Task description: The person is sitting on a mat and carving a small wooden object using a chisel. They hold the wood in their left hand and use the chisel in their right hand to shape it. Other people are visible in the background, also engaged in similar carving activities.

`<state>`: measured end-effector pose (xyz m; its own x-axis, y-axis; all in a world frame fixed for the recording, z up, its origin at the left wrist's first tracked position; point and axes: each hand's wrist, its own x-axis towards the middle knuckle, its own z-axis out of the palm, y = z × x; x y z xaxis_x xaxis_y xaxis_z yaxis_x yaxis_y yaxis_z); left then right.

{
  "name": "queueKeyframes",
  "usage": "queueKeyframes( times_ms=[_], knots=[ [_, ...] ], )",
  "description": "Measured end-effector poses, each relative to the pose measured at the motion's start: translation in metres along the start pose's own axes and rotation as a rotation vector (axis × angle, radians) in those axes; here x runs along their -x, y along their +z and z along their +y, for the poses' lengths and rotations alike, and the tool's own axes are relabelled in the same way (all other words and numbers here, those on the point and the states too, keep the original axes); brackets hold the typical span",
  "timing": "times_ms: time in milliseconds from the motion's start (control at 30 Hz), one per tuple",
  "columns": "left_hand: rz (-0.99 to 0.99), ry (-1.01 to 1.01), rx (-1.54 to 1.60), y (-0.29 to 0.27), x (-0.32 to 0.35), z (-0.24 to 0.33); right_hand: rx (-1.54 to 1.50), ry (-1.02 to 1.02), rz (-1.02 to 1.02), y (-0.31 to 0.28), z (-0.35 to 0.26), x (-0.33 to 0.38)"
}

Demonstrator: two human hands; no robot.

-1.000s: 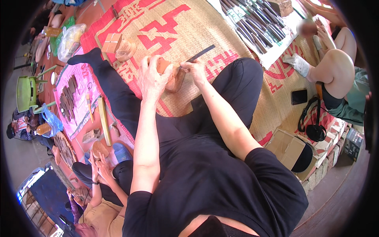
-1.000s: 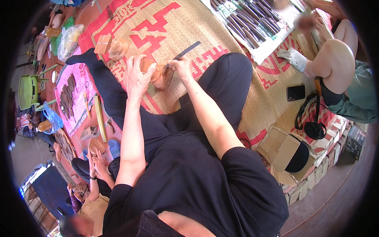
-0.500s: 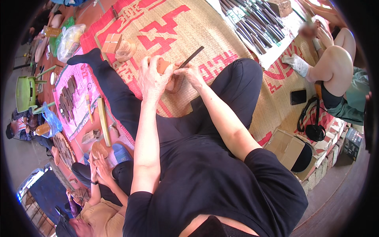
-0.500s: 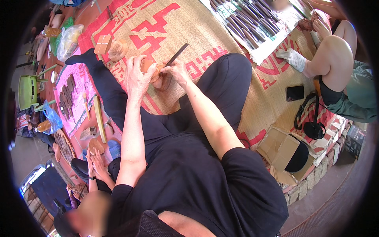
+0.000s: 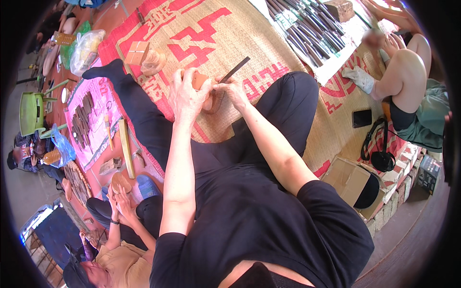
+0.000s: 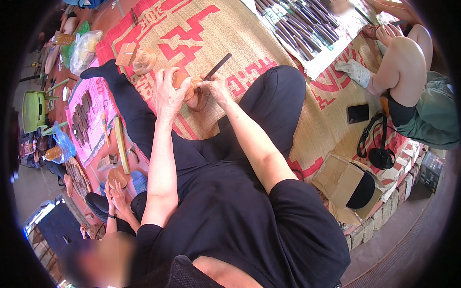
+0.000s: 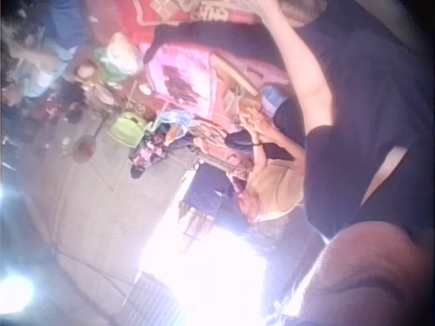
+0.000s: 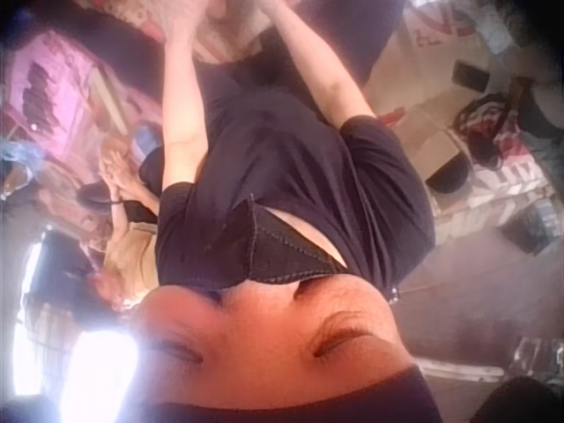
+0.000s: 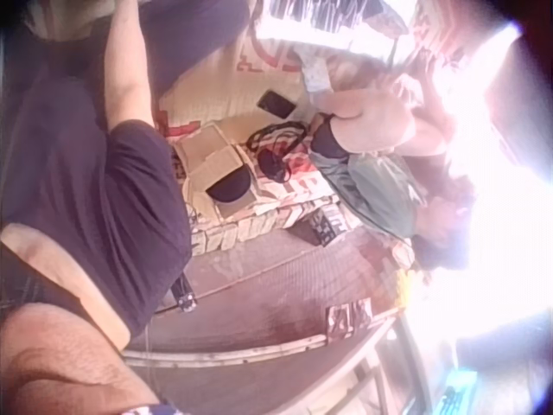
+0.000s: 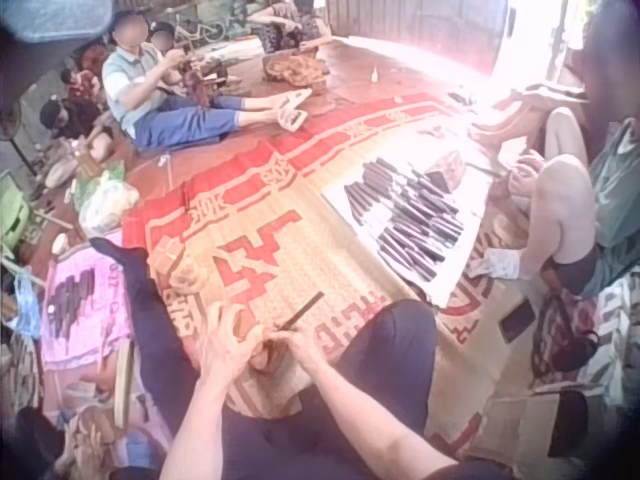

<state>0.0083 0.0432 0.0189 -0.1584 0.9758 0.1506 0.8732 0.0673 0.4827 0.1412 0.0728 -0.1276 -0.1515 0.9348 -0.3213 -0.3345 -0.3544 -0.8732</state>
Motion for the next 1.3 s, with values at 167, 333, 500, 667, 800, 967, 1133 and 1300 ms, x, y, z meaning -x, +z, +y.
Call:
queueKeyframes(
  times_ms=[167, 333, 500, 667, 800, 967, 1133, 1300],
  knots=[
    [0.032, 0.027, -0.023, 0.002, 0.0, -0.003, -0.108, 0.057, 0.146, -0.011, -0.003, -0.011],
    [0.016, 0.009, -0.001, 0.001, 0.0, 0.0, 0.007, 0.017, 0.038, -0.002, -0.002, 0.0],
    [0.021, 0.019, -0.043, 0.001, 0.001, 0.0, -0.108, 0.096, 0.186, -0.003, -0.006, -0.006],
    [0.017, 0.007, 0.007, 0.001, 0.001, 0.0, -0.132, 0.045, 0.062, -0.004, -0.002, -0.007],
    [0.03, 0.022, -0.027, 0.004, 0.0, -0.002, -0.077, 0.024, 0.061, 0.003, -0.004, -0.002],
    [-0.004, -0.003, -0.065, -0.003, 0.007, 0.001, -0.174, 0.08, 0.213, -0.002, -0.007, 0.0],
    [0.012, -0.002, -0.011, -0.001, 0.007, 0.001, -0.143, 0.067, 0.133, 0.005, -0.003, 0.004],
    [0.018, 0.015, -0.02, 0.0, 0.008, -0.002, -0.178, 0.03, 0.224, -0.002, -0.005, -0.008]
  ],
)
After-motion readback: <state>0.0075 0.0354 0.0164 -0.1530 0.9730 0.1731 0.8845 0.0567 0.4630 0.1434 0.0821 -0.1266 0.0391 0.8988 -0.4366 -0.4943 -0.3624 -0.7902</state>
